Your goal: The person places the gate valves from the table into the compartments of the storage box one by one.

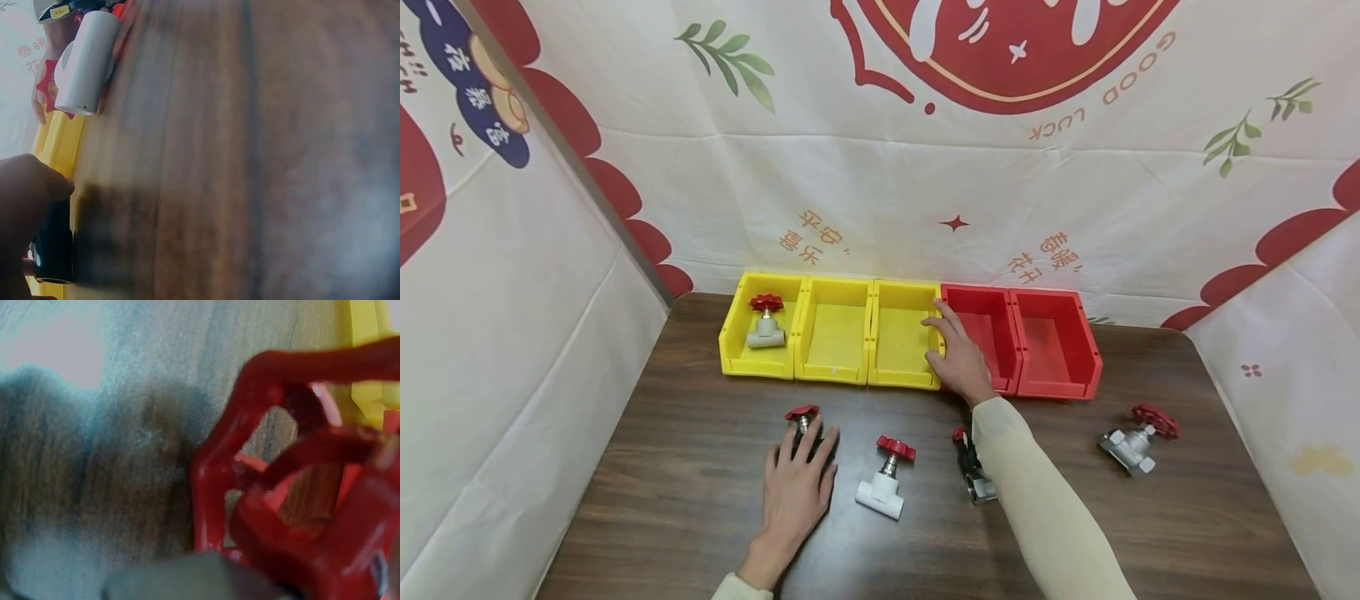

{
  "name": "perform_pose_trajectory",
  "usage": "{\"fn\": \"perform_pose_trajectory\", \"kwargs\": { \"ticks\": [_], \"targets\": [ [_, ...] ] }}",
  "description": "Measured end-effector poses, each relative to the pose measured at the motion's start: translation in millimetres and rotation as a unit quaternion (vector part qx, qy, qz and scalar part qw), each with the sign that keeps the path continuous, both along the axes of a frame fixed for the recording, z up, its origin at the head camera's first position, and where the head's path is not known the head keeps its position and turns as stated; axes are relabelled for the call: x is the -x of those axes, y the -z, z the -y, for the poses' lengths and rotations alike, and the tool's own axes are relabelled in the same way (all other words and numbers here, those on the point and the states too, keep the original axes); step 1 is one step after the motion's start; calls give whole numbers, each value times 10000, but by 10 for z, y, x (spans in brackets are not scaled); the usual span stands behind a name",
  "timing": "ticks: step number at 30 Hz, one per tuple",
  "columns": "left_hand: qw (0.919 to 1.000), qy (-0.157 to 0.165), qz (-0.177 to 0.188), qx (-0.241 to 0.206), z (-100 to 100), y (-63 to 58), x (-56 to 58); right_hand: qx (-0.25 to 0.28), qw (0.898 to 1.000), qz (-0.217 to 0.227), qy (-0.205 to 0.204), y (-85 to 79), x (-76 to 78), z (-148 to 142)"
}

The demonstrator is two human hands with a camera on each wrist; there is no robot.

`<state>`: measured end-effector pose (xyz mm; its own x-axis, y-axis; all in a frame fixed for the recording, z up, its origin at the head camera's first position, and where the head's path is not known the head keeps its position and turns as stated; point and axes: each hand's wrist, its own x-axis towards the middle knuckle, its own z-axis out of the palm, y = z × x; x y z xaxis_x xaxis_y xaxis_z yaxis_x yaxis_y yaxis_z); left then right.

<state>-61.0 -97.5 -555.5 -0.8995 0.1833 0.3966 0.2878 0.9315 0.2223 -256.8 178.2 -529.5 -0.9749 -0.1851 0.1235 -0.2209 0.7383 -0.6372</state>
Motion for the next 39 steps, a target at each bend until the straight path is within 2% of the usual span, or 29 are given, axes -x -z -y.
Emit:
{"fn": "perform_pose_trajectory", "kwargs": {
  "ticks": [7,19,39],
  "targets": [
    [9999,24,18,153,12,22,42,29,10000,-11,16,4,4,8],
    [9998,92,-115,141,-4,16,70,-4,10000,-26,11,4,5,4],
    [9984,263,149,470,27,-60,109,-25,9999,115,40,-20,-5,8]
  ]
}}
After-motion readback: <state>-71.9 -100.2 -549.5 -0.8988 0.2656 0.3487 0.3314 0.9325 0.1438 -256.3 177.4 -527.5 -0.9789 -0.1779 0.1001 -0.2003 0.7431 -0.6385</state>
